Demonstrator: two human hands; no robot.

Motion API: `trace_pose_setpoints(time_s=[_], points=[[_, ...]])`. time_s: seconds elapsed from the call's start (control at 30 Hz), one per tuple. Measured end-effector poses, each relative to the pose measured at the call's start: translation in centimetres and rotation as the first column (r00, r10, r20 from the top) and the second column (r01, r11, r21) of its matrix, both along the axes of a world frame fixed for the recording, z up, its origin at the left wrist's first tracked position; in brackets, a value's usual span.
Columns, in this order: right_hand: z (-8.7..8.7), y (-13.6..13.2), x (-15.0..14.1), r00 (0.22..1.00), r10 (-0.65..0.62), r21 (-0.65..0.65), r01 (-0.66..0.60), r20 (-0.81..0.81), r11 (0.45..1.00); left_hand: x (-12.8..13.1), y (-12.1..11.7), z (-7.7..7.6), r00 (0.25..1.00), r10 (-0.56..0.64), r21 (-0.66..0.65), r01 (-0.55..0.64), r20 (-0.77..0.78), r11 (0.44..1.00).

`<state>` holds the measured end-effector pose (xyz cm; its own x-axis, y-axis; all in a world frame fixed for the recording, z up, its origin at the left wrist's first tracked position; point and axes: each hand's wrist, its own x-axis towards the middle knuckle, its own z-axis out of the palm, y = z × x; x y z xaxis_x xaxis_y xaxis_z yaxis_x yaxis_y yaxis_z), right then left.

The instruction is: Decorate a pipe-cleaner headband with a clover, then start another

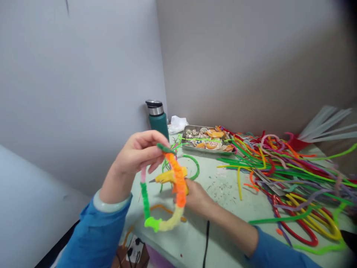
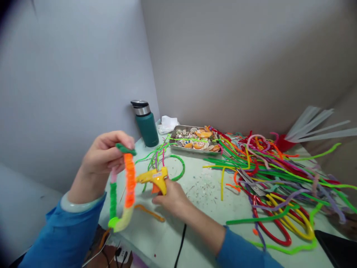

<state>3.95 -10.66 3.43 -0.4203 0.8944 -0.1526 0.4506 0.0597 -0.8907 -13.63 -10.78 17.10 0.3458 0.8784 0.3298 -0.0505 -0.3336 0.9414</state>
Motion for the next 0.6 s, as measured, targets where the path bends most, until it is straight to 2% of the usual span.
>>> trace_pose_setpoints(time_s=[0.1, 0.2, 0.33, 0.47, 0.6], points=[[-1.4, -1.5, -1.7, 0.973, 0.068, 0.150, -0.103, 0.220, 0.983, -3.1, -2.3, -0.5, 0.998, -0.009, 0.071, 0.005, 0.055, 0.997], [-1.8, -2.5, -2.0, 0.938, 0.040, 0.270, -0.140, 0.345, 0.953, -4.9, -4.0, -1.0, 0.999, 0.008, 0.084, -0.012, 0.049, 0.996], [-1.5, -3.3, -1.8, 0.937, 0.072, 0.315, -0.186, 0.341, 0.931, -5.7, -5.3, -1.7, 0.996, 0.088, 0.077, -0.091, 0.034, 0.993], [-1.9, -4.3, -1.8, 0.923, 0.071, 0.356, -0.216, 0.378, 0.909, -5.7, -6.2, -1.8, 0.985, 0.141, 0.070, -0.148, 0.094, 0.986], [-3.1, -5.3, -1.9, 0.917, 0.054, 0.460, -0.248, 0.394, 0.853, -5.5, -6.9, -0.9, 0.979, 0.141, 0.207, -0.170, 0.147, 0.964]])
